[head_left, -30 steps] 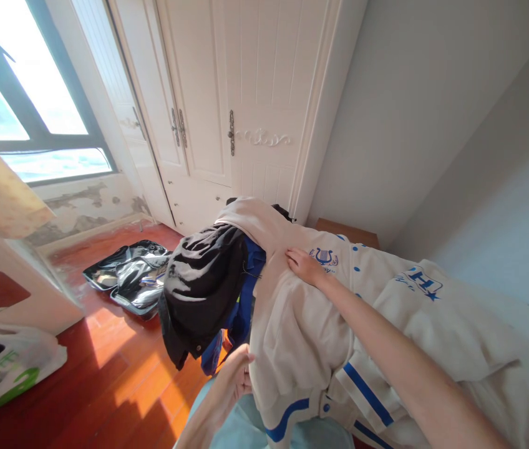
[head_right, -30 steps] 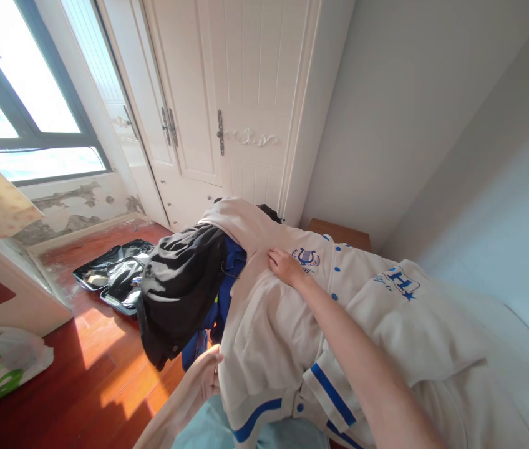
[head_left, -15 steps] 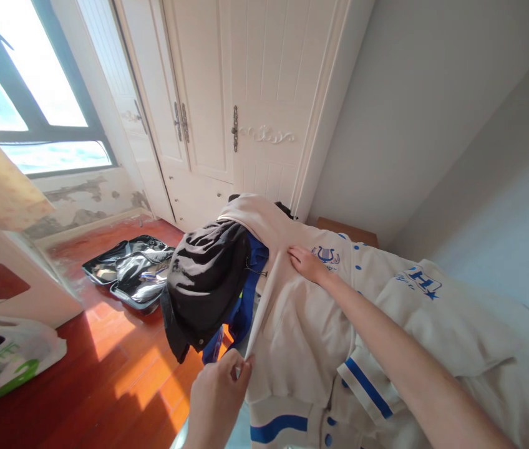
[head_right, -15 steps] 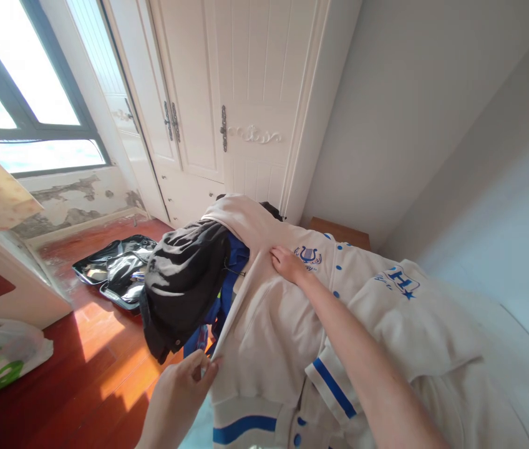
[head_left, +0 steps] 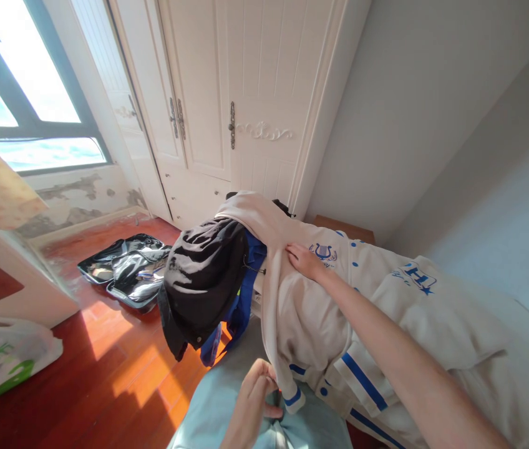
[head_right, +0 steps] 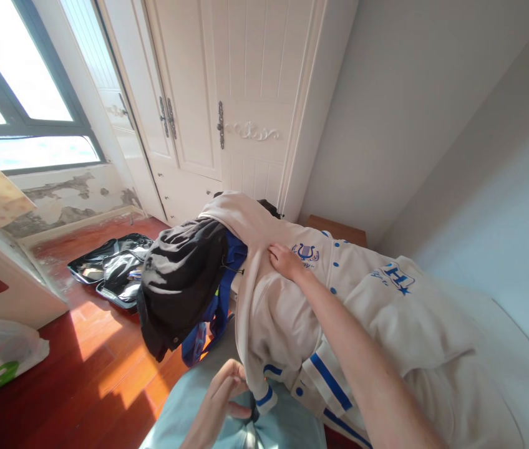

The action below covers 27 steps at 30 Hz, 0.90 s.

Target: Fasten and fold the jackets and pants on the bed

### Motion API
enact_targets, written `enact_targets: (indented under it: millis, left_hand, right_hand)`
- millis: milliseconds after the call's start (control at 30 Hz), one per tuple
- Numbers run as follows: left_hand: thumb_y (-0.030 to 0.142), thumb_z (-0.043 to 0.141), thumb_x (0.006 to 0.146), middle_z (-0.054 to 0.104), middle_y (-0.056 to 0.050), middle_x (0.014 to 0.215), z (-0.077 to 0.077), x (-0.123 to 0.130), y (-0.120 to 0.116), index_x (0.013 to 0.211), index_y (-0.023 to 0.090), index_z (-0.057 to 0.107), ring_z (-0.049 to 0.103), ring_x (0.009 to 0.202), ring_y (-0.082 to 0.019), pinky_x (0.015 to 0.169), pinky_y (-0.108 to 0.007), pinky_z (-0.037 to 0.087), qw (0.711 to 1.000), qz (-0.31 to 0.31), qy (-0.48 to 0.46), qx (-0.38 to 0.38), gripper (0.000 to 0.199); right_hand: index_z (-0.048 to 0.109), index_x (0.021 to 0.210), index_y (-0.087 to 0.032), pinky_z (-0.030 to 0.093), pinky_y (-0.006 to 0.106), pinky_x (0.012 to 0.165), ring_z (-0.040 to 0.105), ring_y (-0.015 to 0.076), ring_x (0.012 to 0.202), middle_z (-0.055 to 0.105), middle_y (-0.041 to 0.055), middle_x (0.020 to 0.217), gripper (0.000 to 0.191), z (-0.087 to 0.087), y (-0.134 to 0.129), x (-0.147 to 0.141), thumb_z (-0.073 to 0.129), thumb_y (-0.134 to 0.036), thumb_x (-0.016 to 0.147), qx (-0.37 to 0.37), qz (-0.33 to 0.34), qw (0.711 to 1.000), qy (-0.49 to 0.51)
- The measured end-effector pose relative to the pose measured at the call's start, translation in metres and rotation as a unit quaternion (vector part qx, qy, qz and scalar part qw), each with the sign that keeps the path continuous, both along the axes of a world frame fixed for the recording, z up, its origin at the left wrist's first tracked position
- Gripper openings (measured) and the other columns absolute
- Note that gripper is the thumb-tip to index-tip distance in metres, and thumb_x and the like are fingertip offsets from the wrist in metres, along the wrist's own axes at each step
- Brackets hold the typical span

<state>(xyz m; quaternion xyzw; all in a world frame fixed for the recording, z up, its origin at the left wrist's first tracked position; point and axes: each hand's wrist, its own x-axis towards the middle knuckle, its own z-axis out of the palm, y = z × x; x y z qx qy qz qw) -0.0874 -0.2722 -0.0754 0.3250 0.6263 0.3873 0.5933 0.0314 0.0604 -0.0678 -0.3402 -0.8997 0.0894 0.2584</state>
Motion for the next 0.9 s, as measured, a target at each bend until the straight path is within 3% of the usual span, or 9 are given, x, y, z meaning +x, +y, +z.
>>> enact_targets:
  millis: [67,133,200,267,400,633,800,900]
  left_hand:
    - [0.048,0.054,0.064,0.064,-0.004,0.089,-0.01,-0.007,0.004,0.078,0.028,0.05,0.065,0.088,-0.029,0.06,-0.034,0.047,0.998,0.012,-0.054,-0.006,0.025]
    - [0.047,0.06,0.062,0.065,-0.004,0.084,-0.015,-0.014,0.007,0.085,0.026,0.055,0.064,0.085,-0.028,0.063,-0.034,0.044,0.999,0.012,-0.031,0.004,0.031]
    - [0.05,0.065,0.066,0.067,-0.004,0.085,-0.016,-0.018,0.006,0.092,0.025,0.061,0.063,0.093,-0.029,0.075,-0.036,0.044,1.0,-0.006,-0.027,0.009,0.036]
    - [0.053,0.065,0.073,0.069,-0.003,0.094,-0.015,-0.019,0.001,0.096,0.026,0.064,0.061,0.104,-0.028,0.087,-0.037,0.044,0.995,-0.029,-0.09,0.002,0.035]
    - [0.056,0.066,0.08,0.067,-0.002,0.091,-0.01,-0.017,-0.008,0.096,0.028,0.065,0.064,0.095,-0.025,0.084,-0.035,0.048,0.972,-0.028,-0.231,-0.011,0.033]
    - [0.057,0.072,0.075,0.06,-0.001,0.068,0.004,-0.039,-0.007,0.074,0.018,0.063,0.056,0.065,-0.016,0.07,-0.028,0.046,0.988,-0.054,-0.142,-0.004,0.041]
    - [0.066,0.077,0.065,0.042,0.006,0.054,0.005,-0.071,-0.013,0.061,0.019,0.043,0.038,0.051,-0.008,0.054,-0.022,0.032,0.994,-0.031,-0.091,-0.054,0.058]
    - [0.067,0.083,0.056,0.037,0.007,0.054,0.007,-0.084,-0.017,0.06,0.019,0.042,0.033,0.052,-0.007,0.053,-0.021,0.028,0.994,-0.026,-0.082,-0.062,0.063]
  right_hand:
    - [0.067,0.121,-0.014,0.047,0.041,0.108,0.06,0.0246,0.122,0.064,0.0143,0.132,0.034,0.001,0.0,0.0,0.044,-0.021,0.096,-0.004,0.0,1.0,0.0]
    - [0.067,0.121,-0.014,0.046,0.041,0.108,0.06,0.0245,0.122,0.064,0.0147,0.132,0.034,0.002,-0.001,0.0,0.044,-0.021,0.096,-0.007,-0.003,1.0,0.002]
    - [0.067,0.121,-0.014,0.046,0.041,0.108,0.06,0.0246,0.122,0.064,0.0147,0.132,0.034,0.003,-0.001,0.0,0.045,-0.021,0.096,-0.01,-0.005,1.0,0.002]
    - [0.067,0.122,-0.014,0.046,0.04,0.108,0.06,0.0245,0.122,0.064,0.0143,0.132,0.034,0.003,-0.002,0.0,0.044,-0.021,0.096,-0.013,-0.006,1.0,0.001]
    - [0.067,0.123,-0.014,0.045,0.039,0.109,0.059,0.0241,0.123,0.063,0.0143,0.133,0.035,0.004,-0.002,0.0,0.044,-0.021,0.097,-0.016,-0.005,1.0,-0.002]
    - [0.067,0.123,-0.014,0.043,0.039,0.11,0.058,0.0235,0.125,0.063,0.0138,0.134,0.035,0.003,-0.001,0.0,0.044,-0.021,0.097,-0.022,-0.006,1.0,0.0]
    - [0.067,0.123,-0.015,0.043,0.038,0.11,0.058,0.0224,0.125,0.063,0.0129,0.134,0.035,0.004,0.001,0.001,0.046,-0.021,0.096,-0.025,0.005,1.0,0.004]
    - [0.067,0.124,-0.016,0.043,0.039,0.11,0.058,0.0228,0.124,0.063,0.013,0.134,0.036,0.004,0.002,0.002,0.045,-0.022,0.096,-0.026,0.009,1.0,0.008]
